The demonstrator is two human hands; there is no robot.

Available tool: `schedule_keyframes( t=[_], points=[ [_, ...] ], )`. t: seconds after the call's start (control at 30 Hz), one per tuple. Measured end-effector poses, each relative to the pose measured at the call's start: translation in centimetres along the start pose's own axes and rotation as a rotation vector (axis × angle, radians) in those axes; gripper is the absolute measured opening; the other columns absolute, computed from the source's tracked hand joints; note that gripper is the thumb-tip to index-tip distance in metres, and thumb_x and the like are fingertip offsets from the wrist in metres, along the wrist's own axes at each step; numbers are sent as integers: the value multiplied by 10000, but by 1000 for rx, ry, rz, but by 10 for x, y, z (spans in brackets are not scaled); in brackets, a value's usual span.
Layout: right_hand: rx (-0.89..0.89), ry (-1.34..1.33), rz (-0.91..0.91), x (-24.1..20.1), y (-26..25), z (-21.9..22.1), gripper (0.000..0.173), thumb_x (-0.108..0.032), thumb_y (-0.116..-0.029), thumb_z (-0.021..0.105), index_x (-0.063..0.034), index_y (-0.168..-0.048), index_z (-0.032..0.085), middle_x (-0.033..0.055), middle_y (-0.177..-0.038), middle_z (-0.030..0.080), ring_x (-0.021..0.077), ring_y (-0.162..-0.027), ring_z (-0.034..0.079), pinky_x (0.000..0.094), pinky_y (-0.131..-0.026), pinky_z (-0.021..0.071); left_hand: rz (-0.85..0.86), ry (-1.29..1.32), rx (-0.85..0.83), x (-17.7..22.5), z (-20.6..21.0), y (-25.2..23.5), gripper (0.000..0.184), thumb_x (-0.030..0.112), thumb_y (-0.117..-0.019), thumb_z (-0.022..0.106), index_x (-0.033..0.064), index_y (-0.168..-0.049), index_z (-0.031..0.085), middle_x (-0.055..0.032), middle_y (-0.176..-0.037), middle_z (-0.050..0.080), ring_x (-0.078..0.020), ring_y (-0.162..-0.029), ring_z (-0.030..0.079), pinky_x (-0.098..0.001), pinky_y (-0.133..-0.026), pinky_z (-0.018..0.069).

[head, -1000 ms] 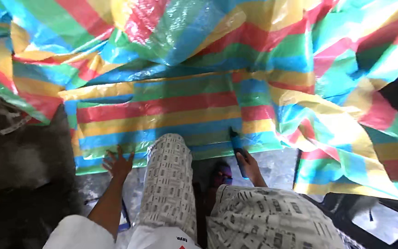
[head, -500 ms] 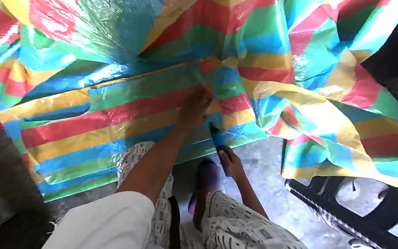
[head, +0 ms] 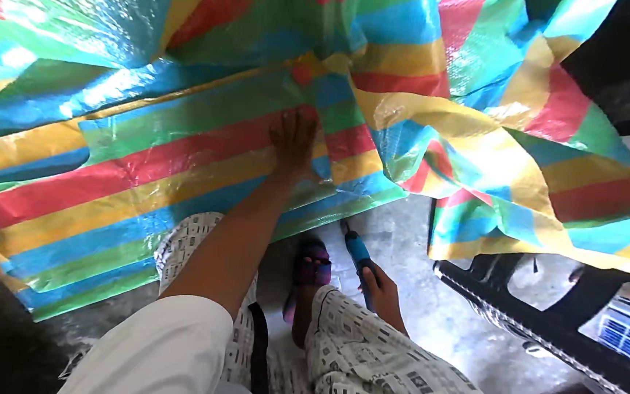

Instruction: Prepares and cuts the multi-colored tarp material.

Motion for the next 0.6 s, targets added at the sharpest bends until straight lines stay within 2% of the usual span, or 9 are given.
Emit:
schedule_keyframes(
  t=[0.2,0.33,0.4,0.6],
  points=[
    [-16,-12,-30,-18,-19,7,495,-327,-1065,501,50,-1376,578,149,-960,724,155,-698,688,350,-657,598,20,15,15,-2,2,0,1479,652,-511,922,174,-1665,130,-237,-1711,-46,-512,-1549,-109,-778,-1157,-65],
    [-9,14,-35,-23,-22,6,487,-328,-1065,510,39,-1378,584,144,-938,720,149,-685,679,341,-654,590,-23,13,-63,-1,0,0,1500,634,-529,931,208,-1670,55,-227,-1705,-124,-525,-1535,-160,-787,-1145,-75],
    [-8,34,-54,-25,-21,4,478,-326,-1064,508,33,-1367,595,134,-910,718,135,-669,669,326,-640,581,-26,13,-61,-3,3,-1,1503,645,-517,929,230,-1671,58,-231,-1703,-128,-529,-1533,-158,-784,-1144,-77],
    [-18,52,-33,-30,-21,0,485,-345,-1063,503,24,-1361,602,115,-901,714,117,-662,664,305,-628,578,-15,18,-9,-2,0,-1,1489,634,-490,940,206,-1666,132,-218,-1717,-44,-506,-1553,-99,-793,-1140,-60]
  ],
)
Point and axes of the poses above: each hand's wrist, its own y-axis away from the middle knuckle, its own z-axis out of the palm, x = y × z, the point moved 10 cm from there along -y, towards the middle knuckle
